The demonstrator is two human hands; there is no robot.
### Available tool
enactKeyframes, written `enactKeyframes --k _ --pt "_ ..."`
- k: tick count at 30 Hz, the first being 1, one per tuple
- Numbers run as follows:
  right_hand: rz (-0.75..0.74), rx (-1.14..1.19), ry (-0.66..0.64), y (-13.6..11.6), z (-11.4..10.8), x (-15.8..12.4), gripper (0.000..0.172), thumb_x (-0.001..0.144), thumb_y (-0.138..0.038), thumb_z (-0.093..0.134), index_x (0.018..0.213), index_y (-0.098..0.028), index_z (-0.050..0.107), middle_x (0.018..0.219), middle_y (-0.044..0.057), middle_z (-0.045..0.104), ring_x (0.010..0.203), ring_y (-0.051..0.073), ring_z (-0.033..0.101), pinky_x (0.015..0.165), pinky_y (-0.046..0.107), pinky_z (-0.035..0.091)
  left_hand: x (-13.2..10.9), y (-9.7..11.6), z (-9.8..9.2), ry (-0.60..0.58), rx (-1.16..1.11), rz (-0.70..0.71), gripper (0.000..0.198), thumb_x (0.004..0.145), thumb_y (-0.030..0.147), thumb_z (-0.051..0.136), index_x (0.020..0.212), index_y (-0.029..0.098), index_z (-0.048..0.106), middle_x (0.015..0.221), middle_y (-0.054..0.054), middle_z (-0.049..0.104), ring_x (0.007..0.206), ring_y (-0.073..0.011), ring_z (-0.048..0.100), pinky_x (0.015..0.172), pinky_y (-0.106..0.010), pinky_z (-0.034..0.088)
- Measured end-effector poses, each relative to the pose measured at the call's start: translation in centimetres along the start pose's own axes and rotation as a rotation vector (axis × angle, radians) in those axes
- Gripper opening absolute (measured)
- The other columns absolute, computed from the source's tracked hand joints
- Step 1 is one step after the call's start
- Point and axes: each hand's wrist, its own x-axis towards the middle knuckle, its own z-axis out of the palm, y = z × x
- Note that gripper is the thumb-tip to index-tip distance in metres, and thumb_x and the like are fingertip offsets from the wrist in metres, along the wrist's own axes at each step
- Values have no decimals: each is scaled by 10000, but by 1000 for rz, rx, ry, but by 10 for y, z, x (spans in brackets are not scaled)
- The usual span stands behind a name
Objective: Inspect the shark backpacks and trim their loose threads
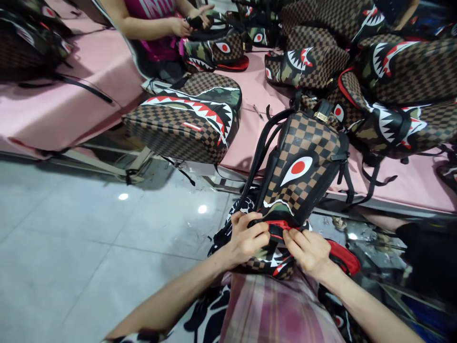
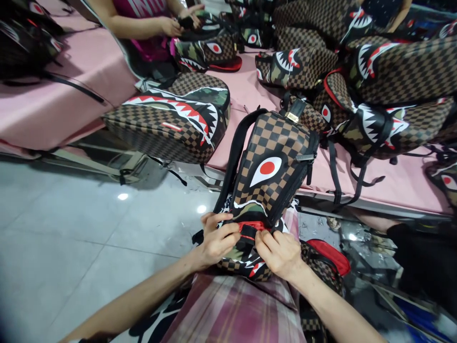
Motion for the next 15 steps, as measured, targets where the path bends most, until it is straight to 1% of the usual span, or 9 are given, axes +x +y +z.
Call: enactKeyframes --k 2,3,4,7,9,11,13,15 --pt "12 5 -10 -1 -1 2 150 880 -114 496 927 -168 628 825 20 691 631 102 498 553 262 316 6 3 -2 166 3 31 238 836 78 473 710 246 585 778 72 674 988 -176 497 835 -400 271" --pt "20 7 -18 -1 -2 3 156 883 -114 490 933 -166 629 830 21 690 637 103 500 555 262 318 10 5 -3 227 -1 41 230 829 73 490 705 244 584 762 75 670 977 -171 496 832 -390 281" --pt "28 10 -28 -1 -3 4 166 888 -113 479 944 -161 628 838 23 689 643 106 502 556 262 319 13 7 -5 255 -13 42 219 820 72 512 706 243 587 761 72 666 973 -169 493 830 -379 296" --pt "51 24 -43 0 -6 6 203 901 -102 438 981 -142 621 861 34 684 656 114 504 557 267 321 20 9 -14 266 -54 28 172 794 70 567 756 234 603 818 29 654 984 -173 483 811 -342 348" --pt "58 36 -39 0 -8 7 214 907 -98 419 979 -133 619 860 40 679 655 118 503 559 271 320 26 9 -25 207 -42 51 125 788 108 608 825 228 608 860 10 653 991 -181 484 805 -334 354" --pt "53 43 -43 0 -9 8 223 914 -101 404 969 -128 619 847 44 672 651 119 502 564 276 317 35 8 -38 105 21 99 110 801 201 633 905 226 604 886 11 665 975 -184 498 819 -351 326" --pt "41 38 -58 -1 -10 9 228 918 -104 397 966 -126 619 835 47 664 643 120 497 566 281 312 49 7 -50 -30 102 108 158 820 284 621 964 223 599 858 16 674 893 -179 512 797 -360 301" --pt "39 25 -74 -2 -10 10 227 919 -106 397 958 -128 619 835 47 657 636 120 487 565 285 306 66 7 -60 -203 166 101 134 843 301 586 951 227 614 774 16 663 782 -174 500 733 -354 290"
